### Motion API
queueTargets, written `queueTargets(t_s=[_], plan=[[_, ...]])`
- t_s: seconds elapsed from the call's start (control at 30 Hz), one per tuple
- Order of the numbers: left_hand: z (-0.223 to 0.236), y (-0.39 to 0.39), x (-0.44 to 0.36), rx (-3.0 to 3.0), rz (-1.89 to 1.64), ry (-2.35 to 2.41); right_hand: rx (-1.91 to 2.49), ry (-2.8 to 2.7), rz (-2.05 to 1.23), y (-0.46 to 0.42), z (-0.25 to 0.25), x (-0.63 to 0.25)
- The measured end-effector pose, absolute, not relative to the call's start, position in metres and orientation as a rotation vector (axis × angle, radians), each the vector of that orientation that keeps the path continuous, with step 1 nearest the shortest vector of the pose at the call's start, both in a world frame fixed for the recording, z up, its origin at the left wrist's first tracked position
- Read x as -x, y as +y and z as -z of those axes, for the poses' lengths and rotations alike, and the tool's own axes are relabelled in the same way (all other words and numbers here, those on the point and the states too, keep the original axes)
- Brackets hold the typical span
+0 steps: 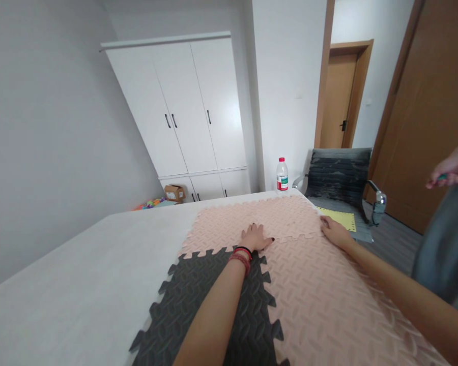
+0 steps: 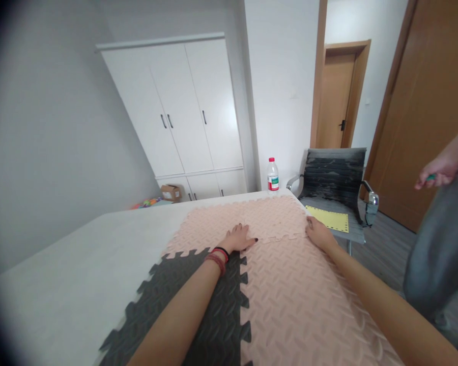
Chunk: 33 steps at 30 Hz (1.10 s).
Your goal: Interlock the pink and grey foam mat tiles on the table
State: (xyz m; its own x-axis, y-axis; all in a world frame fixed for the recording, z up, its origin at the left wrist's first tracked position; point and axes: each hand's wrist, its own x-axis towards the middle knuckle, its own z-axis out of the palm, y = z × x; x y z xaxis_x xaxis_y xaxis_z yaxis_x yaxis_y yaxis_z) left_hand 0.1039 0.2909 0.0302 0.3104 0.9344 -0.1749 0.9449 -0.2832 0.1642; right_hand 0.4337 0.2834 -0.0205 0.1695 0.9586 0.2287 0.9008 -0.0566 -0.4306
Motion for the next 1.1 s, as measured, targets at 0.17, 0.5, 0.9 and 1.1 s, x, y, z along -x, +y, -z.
queueTargets(t_s=[0.17, 0.5, 0.9, 1.1], plan=[[-0.044, 0.289, -0.105, -2.322, 0.077, 1.751, 1.975, -1.802, -0.144, 0.285, 0.021, -0.433], [-0.053, 0.268, -0.151, -2.202, 0.045, 2.059, 1.947, -1.884, -0.104, 0.286, 0.026, -0.434], [-0.054, 0.304, -0.193, -2.052, 0.293, 2.113, 1.936, -1.885, -0.063, 0.288, 0.028, -0.436], [-0.058, 0.289, -0.185, -2.063, 0.161, 2.075, 1.986, -1.902, -0.056, 0.283, 0.019, -0.431]])
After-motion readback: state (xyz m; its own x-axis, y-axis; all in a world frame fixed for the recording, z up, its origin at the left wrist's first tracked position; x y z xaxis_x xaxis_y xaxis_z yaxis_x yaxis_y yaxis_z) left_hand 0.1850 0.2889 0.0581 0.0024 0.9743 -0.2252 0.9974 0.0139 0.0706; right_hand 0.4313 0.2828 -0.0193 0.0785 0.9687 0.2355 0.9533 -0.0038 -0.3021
